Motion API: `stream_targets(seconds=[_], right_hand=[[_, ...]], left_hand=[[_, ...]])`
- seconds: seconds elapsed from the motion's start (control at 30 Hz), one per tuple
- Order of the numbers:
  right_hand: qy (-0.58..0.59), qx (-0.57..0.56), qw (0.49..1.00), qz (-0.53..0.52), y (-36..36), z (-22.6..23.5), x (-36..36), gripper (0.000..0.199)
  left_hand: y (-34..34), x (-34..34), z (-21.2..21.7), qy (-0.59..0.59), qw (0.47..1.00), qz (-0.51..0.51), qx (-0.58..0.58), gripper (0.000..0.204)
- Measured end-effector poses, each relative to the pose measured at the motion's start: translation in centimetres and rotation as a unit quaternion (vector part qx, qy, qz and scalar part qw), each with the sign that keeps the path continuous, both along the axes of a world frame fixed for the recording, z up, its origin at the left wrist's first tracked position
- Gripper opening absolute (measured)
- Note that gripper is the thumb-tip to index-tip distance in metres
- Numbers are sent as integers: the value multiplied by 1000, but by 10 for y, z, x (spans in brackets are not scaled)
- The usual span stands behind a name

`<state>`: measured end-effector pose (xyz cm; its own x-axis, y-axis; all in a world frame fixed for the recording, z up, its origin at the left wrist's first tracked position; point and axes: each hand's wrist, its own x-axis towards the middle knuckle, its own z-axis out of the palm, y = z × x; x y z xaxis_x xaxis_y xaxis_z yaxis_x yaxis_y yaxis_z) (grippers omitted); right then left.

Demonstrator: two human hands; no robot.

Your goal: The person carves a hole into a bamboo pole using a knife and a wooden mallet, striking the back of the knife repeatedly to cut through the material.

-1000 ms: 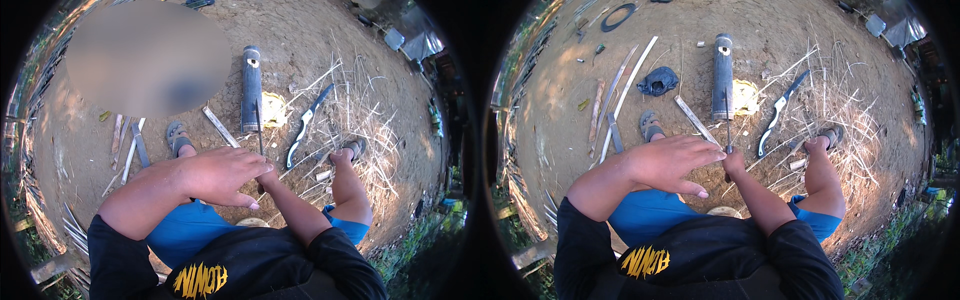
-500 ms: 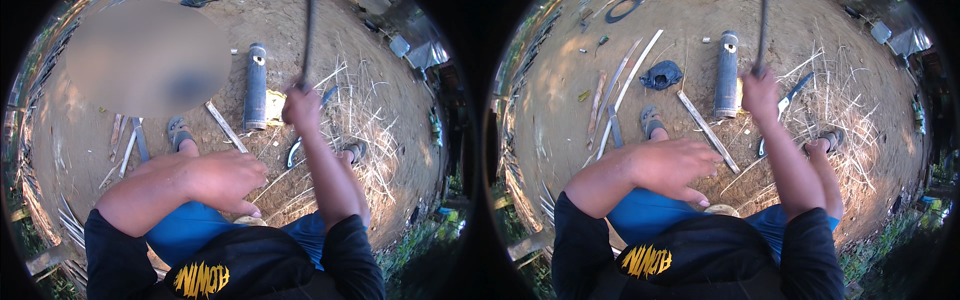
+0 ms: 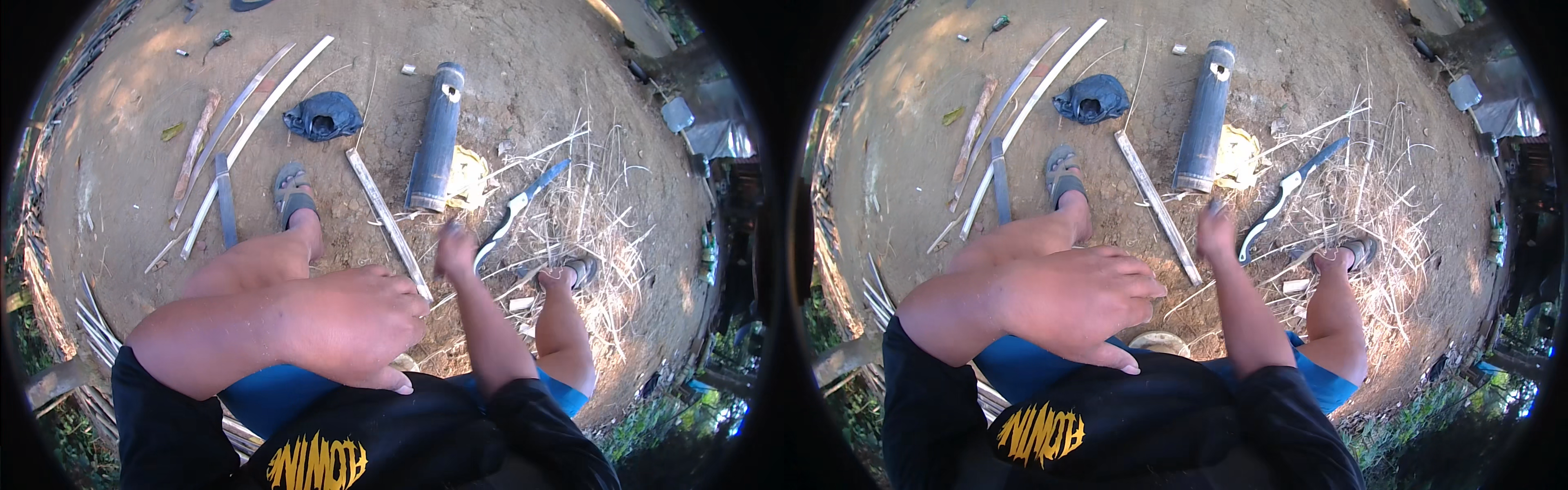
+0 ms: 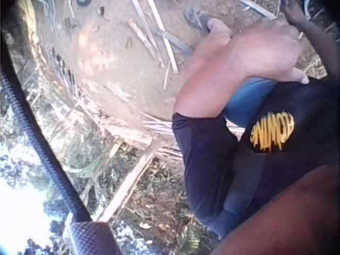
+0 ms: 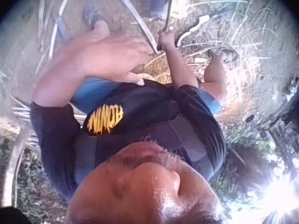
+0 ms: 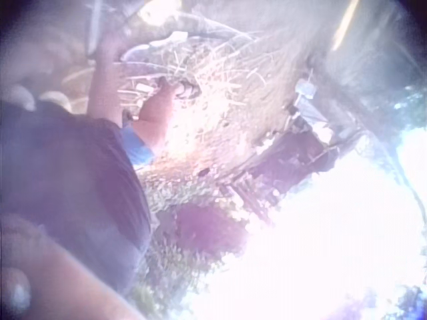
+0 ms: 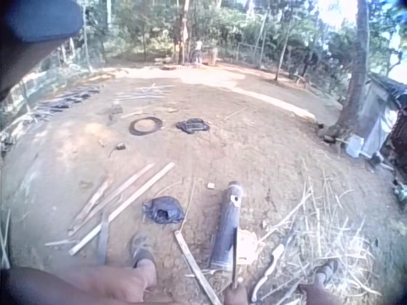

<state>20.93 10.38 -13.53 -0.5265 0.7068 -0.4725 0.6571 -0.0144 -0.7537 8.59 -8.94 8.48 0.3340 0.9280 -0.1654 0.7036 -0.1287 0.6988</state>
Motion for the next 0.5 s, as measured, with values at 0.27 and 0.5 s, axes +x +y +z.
stream_targets(seconds=[0.27,0.5], right_hand=[[-22,-56,998,15,11,-113,54,14],[-70,-52,996,35,0,-123,51,25]], left_hand=[[12,-2,1,-22,1000,7,-12,56],[32,0,8,51,986,-77,-141,63]])
